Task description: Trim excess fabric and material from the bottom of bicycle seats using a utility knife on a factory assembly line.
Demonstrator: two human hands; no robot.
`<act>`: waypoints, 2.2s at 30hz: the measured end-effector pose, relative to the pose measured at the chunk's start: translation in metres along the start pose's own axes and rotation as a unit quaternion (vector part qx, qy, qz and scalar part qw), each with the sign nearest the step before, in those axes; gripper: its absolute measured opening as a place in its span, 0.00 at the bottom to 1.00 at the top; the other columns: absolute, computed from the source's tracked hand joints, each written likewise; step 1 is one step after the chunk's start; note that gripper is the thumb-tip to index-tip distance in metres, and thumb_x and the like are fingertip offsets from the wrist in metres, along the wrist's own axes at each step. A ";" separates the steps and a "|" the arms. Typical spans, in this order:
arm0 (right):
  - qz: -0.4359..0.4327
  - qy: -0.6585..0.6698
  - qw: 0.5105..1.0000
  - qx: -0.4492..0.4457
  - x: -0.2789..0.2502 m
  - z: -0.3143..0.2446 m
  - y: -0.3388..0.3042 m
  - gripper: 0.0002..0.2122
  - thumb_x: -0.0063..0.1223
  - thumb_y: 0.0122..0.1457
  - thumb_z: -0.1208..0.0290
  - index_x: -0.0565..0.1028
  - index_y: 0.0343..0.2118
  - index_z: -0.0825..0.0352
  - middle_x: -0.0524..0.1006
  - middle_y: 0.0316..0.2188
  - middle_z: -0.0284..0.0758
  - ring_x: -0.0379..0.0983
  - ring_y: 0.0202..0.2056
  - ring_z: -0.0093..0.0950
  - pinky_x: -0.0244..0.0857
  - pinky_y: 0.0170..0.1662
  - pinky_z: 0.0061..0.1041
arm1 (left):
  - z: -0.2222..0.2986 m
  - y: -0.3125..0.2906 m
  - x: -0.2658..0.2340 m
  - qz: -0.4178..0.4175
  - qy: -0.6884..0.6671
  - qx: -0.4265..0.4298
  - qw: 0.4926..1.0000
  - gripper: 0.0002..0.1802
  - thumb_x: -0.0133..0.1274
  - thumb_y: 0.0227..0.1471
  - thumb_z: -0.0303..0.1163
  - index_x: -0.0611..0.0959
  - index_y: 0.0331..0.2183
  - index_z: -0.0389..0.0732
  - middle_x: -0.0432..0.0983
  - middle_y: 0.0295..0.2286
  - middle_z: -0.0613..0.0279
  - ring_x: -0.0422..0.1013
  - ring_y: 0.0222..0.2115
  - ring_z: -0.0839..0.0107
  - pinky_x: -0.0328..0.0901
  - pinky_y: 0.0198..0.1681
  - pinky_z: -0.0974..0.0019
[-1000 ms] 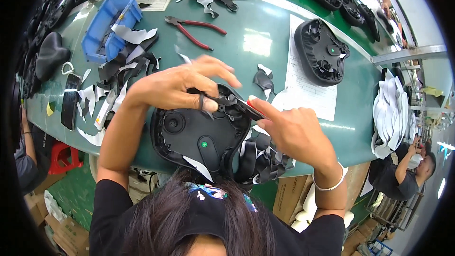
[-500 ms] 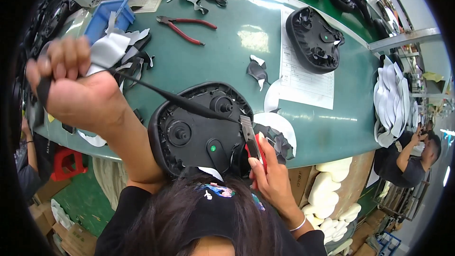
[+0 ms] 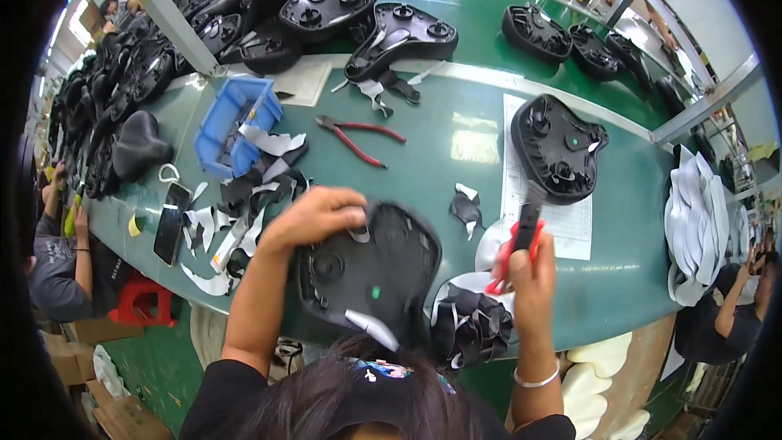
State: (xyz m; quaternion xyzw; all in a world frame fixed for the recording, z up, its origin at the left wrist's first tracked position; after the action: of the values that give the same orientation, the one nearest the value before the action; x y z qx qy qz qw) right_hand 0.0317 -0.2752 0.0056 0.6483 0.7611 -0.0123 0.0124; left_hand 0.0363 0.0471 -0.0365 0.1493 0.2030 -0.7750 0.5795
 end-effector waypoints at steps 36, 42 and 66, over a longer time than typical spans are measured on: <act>0.245 0.306 0.920 0.001 -0.014 0.080 0.433 0.09 0.56 0.51 0.72 0.71 0.35 0.66 0.74 0.28 0.35 0.74 0.27 0.31 0.73 0.28 0.35 | 0.005 0.099 0.058 0.189 -0.165 0.051 0.967 0.10 0.55 0.53 0.33 0.79 0.28 0.34 0.73 0.21 0.62 0.68 0.20 0.76 0.62 0.22 0.70; -0.007 0.231 0.967 0.108 0.045 0.012 0.193 0.10 0.54 0.55 0.66 0.69 0.36 0.63 0.75 0.25 0.35 0.75 0.25 0.26 0.71 0.26 0.25 | 0.002 0.089 0.042 0.152 -0.416 0.075 0.894 0.31 0.46 0.56 0.54 0.70 0.49 0.38 0.75 0.37 0.58 0.72 0.35 0.72 0.70 0.33 0.66; -0.304 -0.551 0.748 -0.210 0.034 0.013 0.012 0.35 0.47 0.53 0.79 0.51 0.64 0.51 0.68 0.22 0.43 0.68 0.20 0.42 0.61 0.21 0.38 | 0.038 0.011 -0.032 0.106 -0.270 -0.176 0.941 0.25 0.57 0.44 0.41 0.74 0.39 0.31 0.72 0.29 0.62 0.70 0.26 0.76 0.67 0.32 0.72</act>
State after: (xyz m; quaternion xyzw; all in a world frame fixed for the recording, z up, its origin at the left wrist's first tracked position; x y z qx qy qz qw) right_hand 0.0381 -0.2406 -0.0087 0.2442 0.7620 -0.2104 0.5616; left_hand 0.0562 0.0521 0.0102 -0.1495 0.1553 -0.6721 0.7084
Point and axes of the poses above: each hand's wrist, its own y-axis towards the middle knuckle, its own x-axis out of the palm, z = x × y, the point moved 2 cm from there along y, towards the middle knuckle
